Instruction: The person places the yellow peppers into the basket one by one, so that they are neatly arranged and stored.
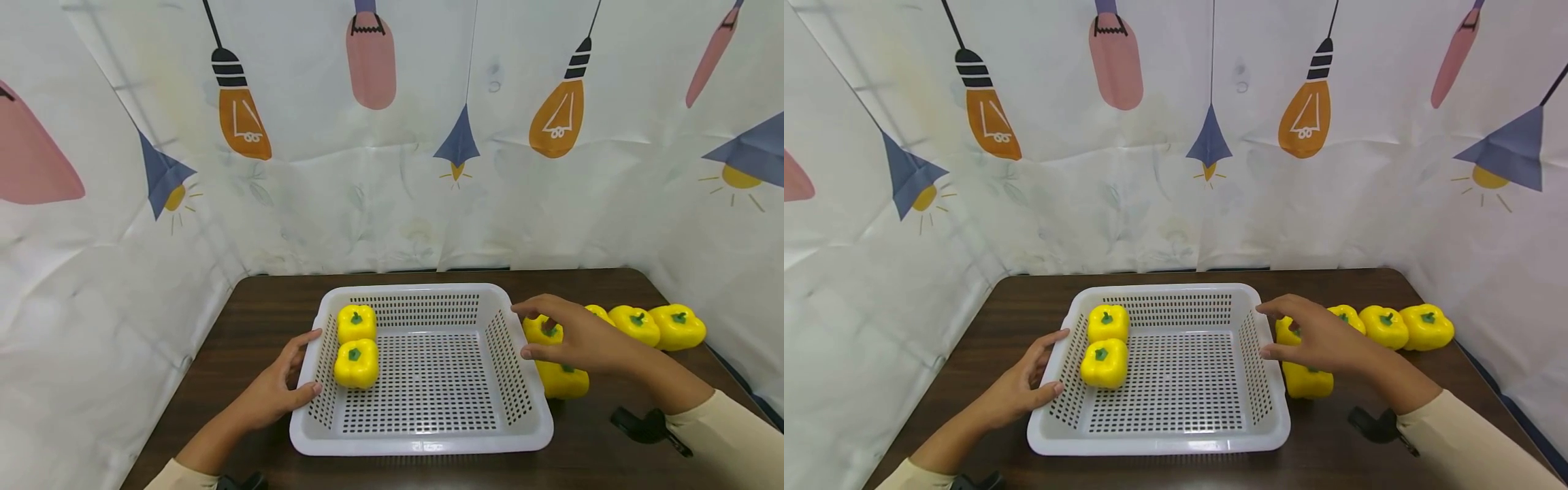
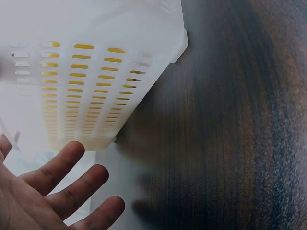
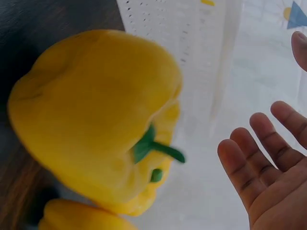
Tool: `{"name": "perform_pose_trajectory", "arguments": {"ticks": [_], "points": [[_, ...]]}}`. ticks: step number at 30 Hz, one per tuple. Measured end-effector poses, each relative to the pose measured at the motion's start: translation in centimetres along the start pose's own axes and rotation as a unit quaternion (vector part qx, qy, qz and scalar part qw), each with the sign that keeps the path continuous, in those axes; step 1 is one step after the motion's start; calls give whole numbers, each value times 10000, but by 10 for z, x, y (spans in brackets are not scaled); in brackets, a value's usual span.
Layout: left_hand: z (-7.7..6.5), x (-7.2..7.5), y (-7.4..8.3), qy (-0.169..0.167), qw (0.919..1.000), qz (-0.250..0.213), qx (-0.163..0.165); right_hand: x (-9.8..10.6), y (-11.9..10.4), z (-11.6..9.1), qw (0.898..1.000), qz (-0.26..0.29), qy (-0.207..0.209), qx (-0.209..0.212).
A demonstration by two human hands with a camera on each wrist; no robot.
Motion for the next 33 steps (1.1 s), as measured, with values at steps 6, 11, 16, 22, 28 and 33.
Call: {"name": "perform_pose_trajectory", "arguments": {"ticks": [6,11,16,22,28,33], "points": [[1,0,0,-7,10000,24,-43,2,13,-12,9996,175,-62,-209],[1,-1,0,-35,10000,19,-81,1,23,-22,9997,237,-5,-99],[1,-1,0,-30,10000,-25,-89,3,31,-30,9996,240,60,-114],[1,-1,0,-45,9999,-88,-131,2,39,-40,9995,288,102,-88],[0,-1,-1,-13,9999,-50,-144,-1,50,-48,9998,53,162,-101],[0,-1,-1,9,9998,-44,-172,-5,58,-54,9996,-118,97,-216]]}}
Point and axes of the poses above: each hand's wrist, its own z-axis towards the middle knuckle, its own x-axis out of the back of the hand, y = z × x, the point moved 4 cm from there along z, towards the middle knuckle, and after that the axes turned 2 degrees about z, right-handed, at the moved point
